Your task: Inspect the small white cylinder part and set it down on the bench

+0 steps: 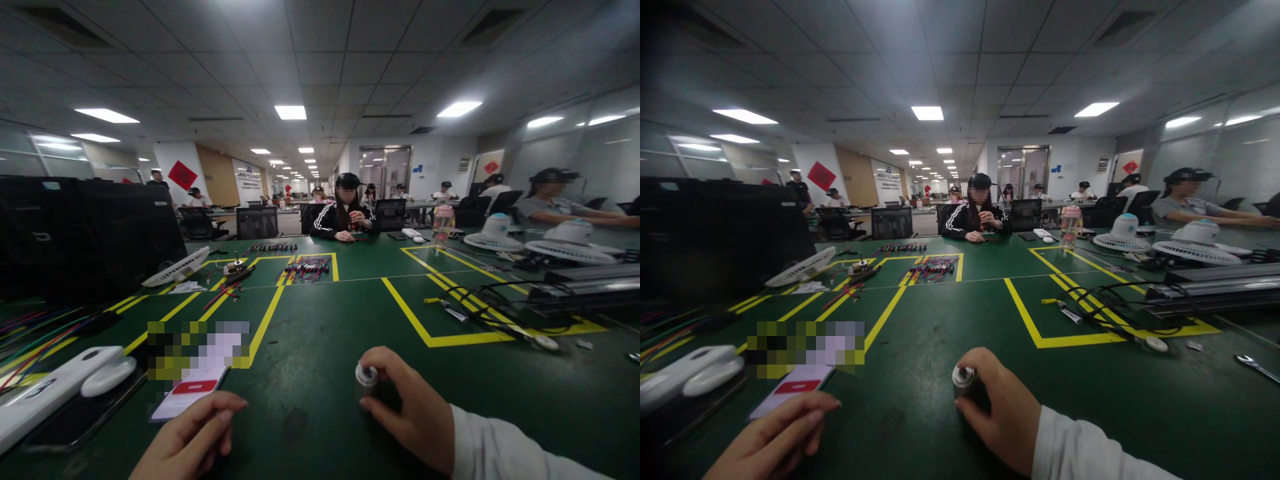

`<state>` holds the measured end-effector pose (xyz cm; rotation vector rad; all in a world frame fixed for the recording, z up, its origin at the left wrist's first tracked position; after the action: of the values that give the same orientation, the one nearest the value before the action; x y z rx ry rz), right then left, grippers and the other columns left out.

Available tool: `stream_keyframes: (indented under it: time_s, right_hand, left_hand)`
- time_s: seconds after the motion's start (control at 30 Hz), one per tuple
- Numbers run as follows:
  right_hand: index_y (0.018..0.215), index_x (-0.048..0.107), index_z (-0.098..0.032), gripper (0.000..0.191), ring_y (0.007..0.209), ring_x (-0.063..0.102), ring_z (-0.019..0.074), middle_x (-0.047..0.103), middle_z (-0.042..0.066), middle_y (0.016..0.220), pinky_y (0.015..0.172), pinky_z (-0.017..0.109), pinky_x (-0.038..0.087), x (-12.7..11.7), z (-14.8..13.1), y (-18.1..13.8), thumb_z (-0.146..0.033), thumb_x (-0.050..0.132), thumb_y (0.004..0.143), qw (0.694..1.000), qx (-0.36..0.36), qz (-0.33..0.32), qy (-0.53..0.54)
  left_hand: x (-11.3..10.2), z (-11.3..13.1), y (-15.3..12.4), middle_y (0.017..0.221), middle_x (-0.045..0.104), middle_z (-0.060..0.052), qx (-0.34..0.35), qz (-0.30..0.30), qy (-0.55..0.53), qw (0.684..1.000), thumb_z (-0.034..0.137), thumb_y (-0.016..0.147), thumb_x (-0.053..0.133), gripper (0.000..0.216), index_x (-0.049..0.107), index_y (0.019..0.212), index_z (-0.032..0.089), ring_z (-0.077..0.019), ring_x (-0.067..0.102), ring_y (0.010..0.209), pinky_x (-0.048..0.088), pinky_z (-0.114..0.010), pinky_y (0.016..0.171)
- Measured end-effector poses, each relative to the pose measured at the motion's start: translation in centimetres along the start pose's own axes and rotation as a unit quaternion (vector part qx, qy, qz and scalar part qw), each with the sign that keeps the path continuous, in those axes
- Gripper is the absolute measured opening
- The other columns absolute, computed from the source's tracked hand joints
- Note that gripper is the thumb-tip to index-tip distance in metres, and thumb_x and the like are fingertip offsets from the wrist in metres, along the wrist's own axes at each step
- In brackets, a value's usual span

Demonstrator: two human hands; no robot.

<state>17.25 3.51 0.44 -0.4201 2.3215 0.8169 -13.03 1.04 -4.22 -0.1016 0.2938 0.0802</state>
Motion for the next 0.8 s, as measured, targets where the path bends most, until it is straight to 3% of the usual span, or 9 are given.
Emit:
stream_keyframes:
  time_s: [0.2,0.4,0.53,0.67,0.8]
  right_hand:
    - [0.119,0.032,-0.024,0.057,0.1,0.052,0.0111,0.052,0.001,0.108,0.091,0.029,0.044,0.3,1.6,0.1,-0.019,0.064,0.072,0.994,0.082,0.008,0.075]
    - [0.121,0.028,-0.023,0.059,0.099,0.053,0.0108,0.053,0.001,0.109,0.092,0.031,0.043,0.4,1.6,0.1,-0.018,0.063,0.074,0.994,0.072,0.004,0.079]
    - [0.117,0.027,-0.021,0.055,0.098,0.054,0.0109,0.053,0.002,0.108,0.09,0.03,0.044,0.4,1.3,0.0,-0.016,0.062,0.074,0.993,0.059,0.001,0.101]
    - [0.106,0.031,-0.019,0.043,0.095,0.056,0.0116,0.054,0.003,0.103,0.086,0.03,0.046,0.4,1.5,0.0,-0.016,0.061,0.076,0.992,0.069,0.005,0.11]
    - [0.101,0.034,-0.018,0.037,0.093,0.056,0.0131,0.055,0.004,0.099,0.085,0.032,0.046,0.3,1.3,-0.1,-0.018,0.061,0.075,0.994,0.061,0.004,0.089]
  left_hand:
    - [2.8,2.9,0.2,0.061,0.061,0.004,0.041,-0.03,0.086,0.995,0.038,0.083,0.052,0.023,0.065,0.093,0.022,-0.018,0.055,0.056,0.04,-0.026,0.051]
    - [10.6,6.6,1.4,0.065,0.057,0.005,0.121,-0.098,0.063,0.986,0.027,0.08,0.058,0.02,0.064,0.098,0.019,-0.016,0.055,0.06,0.042,-0.025,0.056]
    - [14.5,9.5,1.9,0.084,0.061,0.001,0.175,-0.101,0.048,0.978,0.028,0.081,0.059,0.032,0.057,0.112,0.021,-0.0155,0.057,0.064,0.044,-0.025,0.057]
    - [16.2,11.9,1.3,0.091,0.063,-0.002,0.227,-0.088,0.059,0.968,0.027,0.083,0.06,0.017,0.067,0.097,0.022,-0.0179,0.059,0.077,0.045,-0.027,0.067]
    - [15.8,13.1,0.9,0.089,0.064,-0.003,0.252,-0.071,0.074,0.962,0.025,0.086,0.057,0.014,0.071,0.086,0.021,-0.0184,0.061,0.081,0.046,-0.026,0.067]
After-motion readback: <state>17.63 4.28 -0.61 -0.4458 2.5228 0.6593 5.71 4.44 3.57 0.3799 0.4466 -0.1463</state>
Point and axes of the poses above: each hand's wrist, its own y-axis towards the middle knuckle, its own x-axis out of the palm, z = x × y, the point moved 8 cm from there along y, towards the middle knuckle
